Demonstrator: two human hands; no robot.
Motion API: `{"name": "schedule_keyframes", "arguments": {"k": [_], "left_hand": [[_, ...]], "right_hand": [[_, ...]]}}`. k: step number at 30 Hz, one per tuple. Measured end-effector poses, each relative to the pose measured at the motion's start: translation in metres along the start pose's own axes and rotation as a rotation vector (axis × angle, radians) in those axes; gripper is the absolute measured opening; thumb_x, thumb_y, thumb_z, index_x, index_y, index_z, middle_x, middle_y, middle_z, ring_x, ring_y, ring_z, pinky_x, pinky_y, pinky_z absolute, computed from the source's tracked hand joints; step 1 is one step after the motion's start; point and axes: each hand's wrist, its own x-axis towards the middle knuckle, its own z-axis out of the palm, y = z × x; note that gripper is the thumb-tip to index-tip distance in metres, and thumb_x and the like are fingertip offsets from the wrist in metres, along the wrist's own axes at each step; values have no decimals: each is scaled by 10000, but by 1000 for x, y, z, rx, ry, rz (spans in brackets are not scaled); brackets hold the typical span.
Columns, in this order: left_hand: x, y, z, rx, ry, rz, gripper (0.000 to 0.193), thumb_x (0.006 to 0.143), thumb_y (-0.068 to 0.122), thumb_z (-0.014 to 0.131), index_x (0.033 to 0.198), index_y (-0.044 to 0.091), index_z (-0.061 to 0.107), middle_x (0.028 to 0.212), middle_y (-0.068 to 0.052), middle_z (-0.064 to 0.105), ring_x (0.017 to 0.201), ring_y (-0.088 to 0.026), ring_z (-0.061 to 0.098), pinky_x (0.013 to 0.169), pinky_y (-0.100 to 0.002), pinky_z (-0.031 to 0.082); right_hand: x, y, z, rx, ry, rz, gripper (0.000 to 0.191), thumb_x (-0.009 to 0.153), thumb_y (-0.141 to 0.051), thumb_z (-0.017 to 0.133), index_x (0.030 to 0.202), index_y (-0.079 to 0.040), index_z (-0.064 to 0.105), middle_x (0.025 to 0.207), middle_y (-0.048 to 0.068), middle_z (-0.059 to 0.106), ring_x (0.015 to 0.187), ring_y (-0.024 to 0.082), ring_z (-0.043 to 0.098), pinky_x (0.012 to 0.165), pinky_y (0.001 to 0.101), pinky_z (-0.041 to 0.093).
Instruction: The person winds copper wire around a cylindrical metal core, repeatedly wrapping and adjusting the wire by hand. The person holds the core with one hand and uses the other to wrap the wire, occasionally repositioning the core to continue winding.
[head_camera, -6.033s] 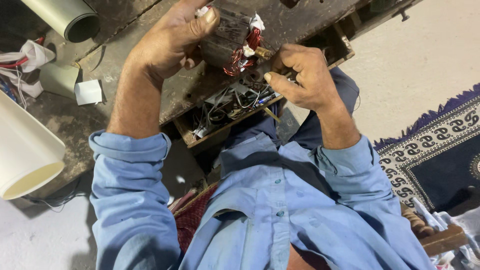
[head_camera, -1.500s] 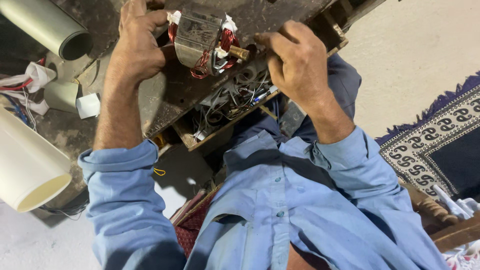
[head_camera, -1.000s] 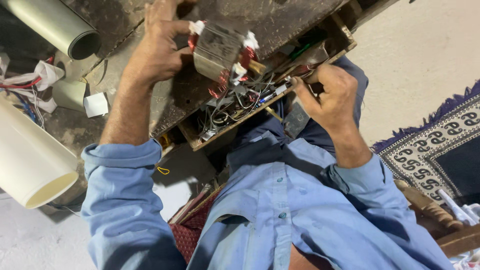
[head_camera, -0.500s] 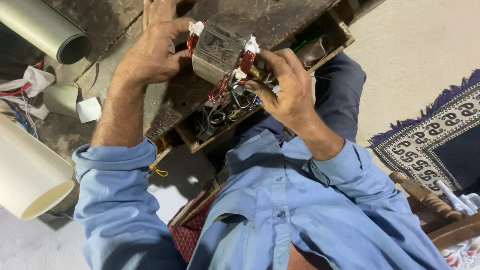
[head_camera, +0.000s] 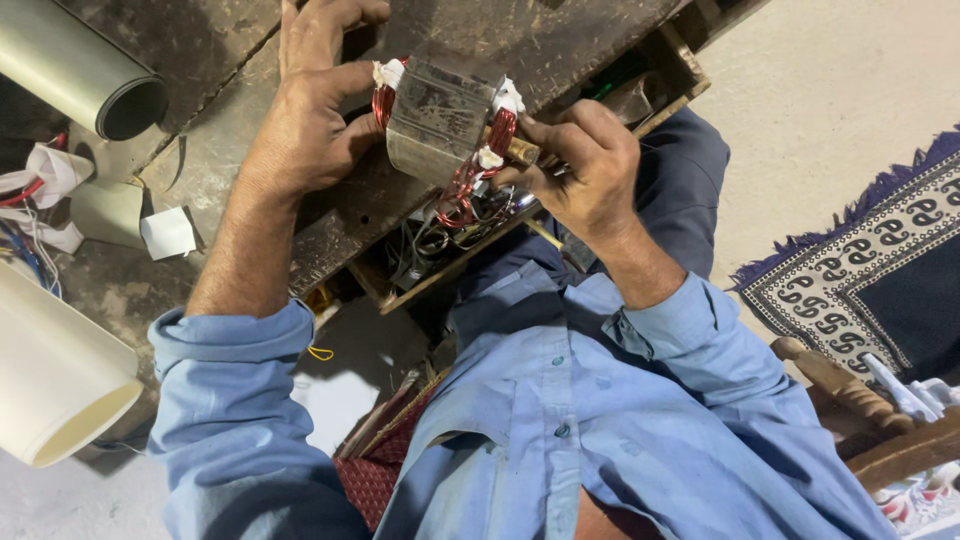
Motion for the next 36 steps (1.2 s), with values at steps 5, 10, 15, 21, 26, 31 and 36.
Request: {"name": "schedule_keyframes", "arguments": {"k": [5, 10, 15, 21, 26, 31, 36], "left_hand": [[1, -1, 1, 28, 27, 67, 261, 901, 222, 902, 1116, 106, 808, 1528, -79, 539, 1514, -292, 429, 1337, -561, 166], [0, 7, 0, 79, -29, 43, 544, 899, 155, 890, 1394, 125, 666, 1573, -67, 532, 1567, -303, 400, 1352, -564, 132], [-18, 43, 0, -184, 63, 97, 1112, 746, 145, 827, 1624, 119, 145, 1668, -179, 259, 1588, -350, 279, 1321, -583, 160], [-16, 88, 4, 36, 155, 216, 1037, 889, 212, 932, 1656, 214, 234, 1705, -99, 195, 1605, -324, 249, 1320, -443, 312], [12, 110, -27, 182, -53, 191, 893, 816, 69, 830, 1570, 89, 351, 1636, -142, 319, 1551, -423, 334, 1308, -552, 358], [23, 115, -9, 345, -54, 74, 993, 700, 299, 972, 1532, 126, 458, 1515, -202, 380, 1458, -461, 343, 1238, -581, 368], [6, 91, 27, 393, 171, 128, 973, 705, 206, 970, 1530, 191, 454, 1598, -149, 357, 1510, -421, 306, 1271, -517, 395]], "right_hand": [[0, 2, 0, 26, 17, -7, 574, 853, -534, 881, 777, -29, 619, 720, 59, 455, 658, 227, 498, 588, 389, 388], [3, -2, 1, 48, 1, 29, 633, 811, -522, 891, 665, -47, 500, 687, 63, 442, 625, 229, 487, 560, 391, 366], [8, -9, 7, 31, -25, 74, 390, 807, -198, 869, 755, -33, 519, 777, 91, 474, 693, 265, 524, 613, 397, 420], [21, -8, 5, 39, -25, -46, 334, 767, -128, 908, 813, -35, 591, 780, 87, 523, 709, 278, 556, 608, 417, 445], [24, -9, 2, 50, -73, -50, 483, 805, -248, 960, 737, -57, 521, 761, 67, 518, 685, 259, 543, 592, 405, 438], [16, -6, 6, 35, -114, -41, 516, 815, -269, 967, 689, -64, 511, 708, 58, 485, 634, 230, 513, 547, 386, 408], [3, -1, 8, 227, -33, 111, 314, 902, -49, 800, 708, -64, 553, 664, 29, 489, 599, 162, 490, 534, 350, 373]]}}
